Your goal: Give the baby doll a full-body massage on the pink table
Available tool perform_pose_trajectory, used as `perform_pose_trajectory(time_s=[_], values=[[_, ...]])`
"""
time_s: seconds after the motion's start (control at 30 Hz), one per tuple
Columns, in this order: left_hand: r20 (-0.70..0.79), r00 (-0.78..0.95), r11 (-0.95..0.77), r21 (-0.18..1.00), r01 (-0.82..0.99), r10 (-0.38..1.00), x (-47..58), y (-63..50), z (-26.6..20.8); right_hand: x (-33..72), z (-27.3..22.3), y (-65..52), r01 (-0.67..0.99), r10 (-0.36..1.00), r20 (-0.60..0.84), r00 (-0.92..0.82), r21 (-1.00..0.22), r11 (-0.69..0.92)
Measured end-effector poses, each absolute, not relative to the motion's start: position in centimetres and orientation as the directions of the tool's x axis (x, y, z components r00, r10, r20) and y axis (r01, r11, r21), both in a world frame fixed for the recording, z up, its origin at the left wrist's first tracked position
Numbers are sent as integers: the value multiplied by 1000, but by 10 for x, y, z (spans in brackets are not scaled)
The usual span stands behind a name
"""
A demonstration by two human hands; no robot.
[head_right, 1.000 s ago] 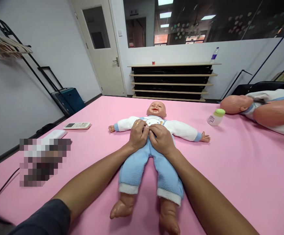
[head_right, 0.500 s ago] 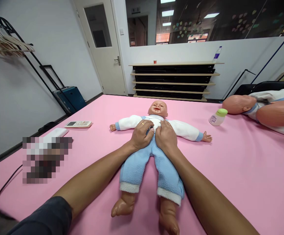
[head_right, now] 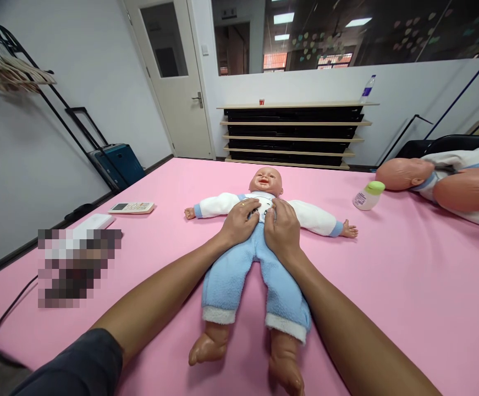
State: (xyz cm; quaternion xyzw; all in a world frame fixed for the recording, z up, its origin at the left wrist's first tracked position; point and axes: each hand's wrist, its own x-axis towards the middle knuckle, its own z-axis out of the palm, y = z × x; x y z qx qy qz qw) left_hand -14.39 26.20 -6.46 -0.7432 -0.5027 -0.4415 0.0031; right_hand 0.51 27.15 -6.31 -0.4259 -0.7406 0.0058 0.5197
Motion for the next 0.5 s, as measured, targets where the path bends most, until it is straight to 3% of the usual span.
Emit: perform_pose_trajectory(time_s=[0.27,0.5], values=[[659,-122,-352,538,766,742,-146,261,-65,5,-55,263,502,519,800,-301,-330,800],[717,-109,-401,501,767,689,-145,255,-62,4,-60,272,514,613,708,-350,-402,758]])
